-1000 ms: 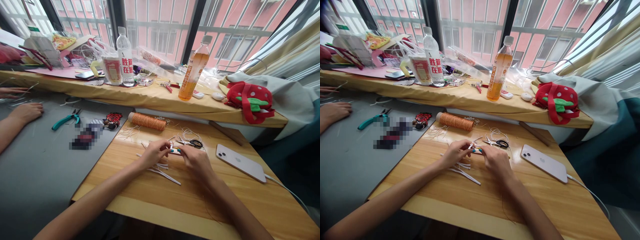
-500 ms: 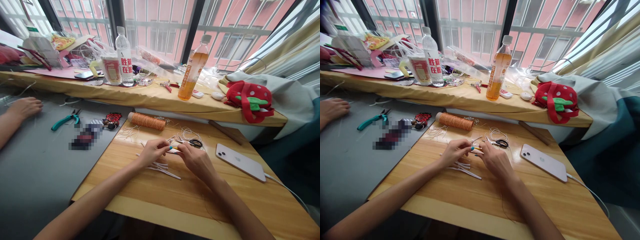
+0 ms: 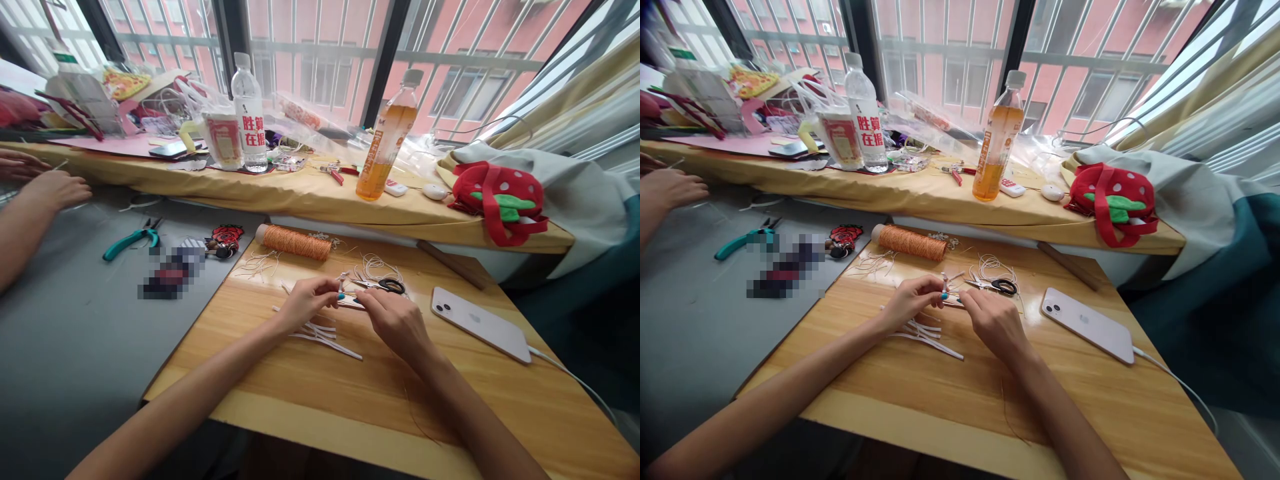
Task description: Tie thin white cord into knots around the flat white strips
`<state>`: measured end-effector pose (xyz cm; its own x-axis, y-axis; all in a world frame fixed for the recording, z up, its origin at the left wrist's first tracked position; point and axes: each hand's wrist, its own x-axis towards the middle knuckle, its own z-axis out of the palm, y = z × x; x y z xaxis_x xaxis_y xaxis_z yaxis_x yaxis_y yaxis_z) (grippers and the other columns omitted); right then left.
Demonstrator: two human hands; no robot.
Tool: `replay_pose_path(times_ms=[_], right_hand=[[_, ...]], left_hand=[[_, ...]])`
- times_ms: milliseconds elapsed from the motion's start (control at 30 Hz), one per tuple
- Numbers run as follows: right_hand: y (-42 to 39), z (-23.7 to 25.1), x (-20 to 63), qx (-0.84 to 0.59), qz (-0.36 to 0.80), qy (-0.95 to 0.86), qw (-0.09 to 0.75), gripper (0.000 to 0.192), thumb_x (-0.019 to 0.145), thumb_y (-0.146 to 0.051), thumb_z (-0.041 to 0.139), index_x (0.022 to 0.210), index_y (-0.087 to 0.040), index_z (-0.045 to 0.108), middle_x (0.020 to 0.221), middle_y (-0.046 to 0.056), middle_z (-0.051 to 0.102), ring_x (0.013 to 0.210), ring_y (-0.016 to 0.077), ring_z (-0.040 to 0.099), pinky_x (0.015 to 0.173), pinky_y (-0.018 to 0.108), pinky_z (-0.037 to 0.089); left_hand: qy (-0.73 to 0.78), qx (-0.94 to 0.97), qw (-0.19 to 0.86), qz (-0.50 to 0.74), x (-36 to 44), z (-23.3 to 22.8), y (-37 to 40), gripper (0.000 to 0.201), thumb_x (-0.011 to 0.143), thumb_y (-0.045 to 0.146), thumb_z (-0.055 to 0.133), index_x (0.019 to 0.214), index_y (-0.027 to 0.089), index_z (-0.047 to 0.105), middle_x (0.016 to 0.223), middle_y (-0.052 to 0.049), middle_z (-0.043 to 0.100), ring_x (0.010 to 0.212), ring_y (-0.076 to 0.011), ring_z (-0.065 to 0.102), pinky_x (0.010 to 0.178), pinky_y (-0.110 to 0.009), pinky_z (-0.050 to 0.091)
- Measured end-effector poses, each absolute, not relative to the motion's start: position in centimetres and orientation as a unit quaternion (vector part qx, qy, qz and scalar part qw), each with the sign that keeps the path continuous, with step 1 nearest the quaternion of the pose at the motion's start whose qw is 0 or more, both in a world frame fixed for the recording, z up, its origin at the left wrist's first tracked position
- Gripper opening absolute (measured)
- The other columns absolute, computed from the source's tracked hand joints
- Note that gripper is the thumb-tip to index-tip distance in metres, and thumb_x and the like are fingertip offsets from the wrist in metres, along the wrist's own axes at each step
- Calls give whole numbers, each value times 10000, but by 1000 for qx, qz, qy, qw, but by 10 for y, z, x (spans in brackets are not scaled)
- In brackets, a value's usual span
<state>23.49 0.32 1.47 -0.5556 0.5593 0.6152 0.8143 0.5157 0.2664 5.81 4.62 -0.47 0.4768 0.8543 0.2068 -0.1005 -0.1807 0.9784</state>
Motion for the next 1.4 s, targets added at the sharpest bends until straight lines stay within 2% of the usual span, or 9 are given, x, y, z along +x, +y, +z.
replay_pose_path(times_ms=[233,433,567,667,800,900,1000,1233,1400], right_hand=[[2,18,233,-452,-211,-840,213,194,810,-126,413,797,-181,599,625,4,580,551,117,476,534,225,260],[2,19,231,-481,-133,-841,211,193,824,-179,397,844,-184,589,717,18,617,576,121,512,515,216,262],[1,18,230,-505,-99,-836,193,231,823,-169,362,716,-179,567,610,6,616,518,123,512,485,220,251],[1,15,228,-518,-125,-827,176,267,847,-203,334,697,-179,553,525,-6,589,417,114,467,436,230,208],[2,13,226,-493,-185,-820,223,249,868,-302,354,904,-138,538,669,20,623,441,92,484,420,217,214],[2,12,227,-445,-233,-833,233,148,849,-219,407,841,-153,540,704,14,615,501,83,493,462,201,248],[2,12,227,-428,-263,-828,250,146,827,-131,415,781,-165,549,656,3,600,533,93,487,526,200,279],[3,10,224,-458,-257,-804,279,134,828,-158,426,772,-148,548,579,-2,556,514,91,480,505,210,266],[2,10,226,-442,-297,-804,264,100,805,-150,463,749,-157,546,565,-13,550,511,91,467,502,219,253]], left_hand=[[303,670,531,421,57,-6,46,138,712,248,563,752,117,561,600,5,558,566,-82,522,582,-199,425],[305,709,470,428,56,-2,45,135,713,235,563,763,113,592,675,-16,570,596,-90,540,591,-197,433],[314,722,451,420,55,-2,45,160,728,268,549,750,118,599,647,-11,565,581,-87,530,572,-190,418],[325,705,474,415,55,-1,44,183,725,291,549,738,115,594,599,-3,552,553,-86,513,548,-190,403],[329,638,548,430,57,2,43,188,706,299,566,707,111,577,550,12,531,526,-81,492,530,-191,390],[319,604,589,433,58,2,44,189,688,295,584,671,107,564,537,16,526,523,-79,483,542,-197,389],[314,588,610,427,59,1,45,187,681,290,592,683,105,566,541,14,530,530,-79,479,551,-203,386],[302,612,609,405,60,1,44,191,696,291,577,759,110,567,580,15,528,547,-74,473,554,-198,381],[331,611,598,400,58,-5,47,244,674,343,596,758,134,503,576,43,488,459,-49,422,448,-172,327]])
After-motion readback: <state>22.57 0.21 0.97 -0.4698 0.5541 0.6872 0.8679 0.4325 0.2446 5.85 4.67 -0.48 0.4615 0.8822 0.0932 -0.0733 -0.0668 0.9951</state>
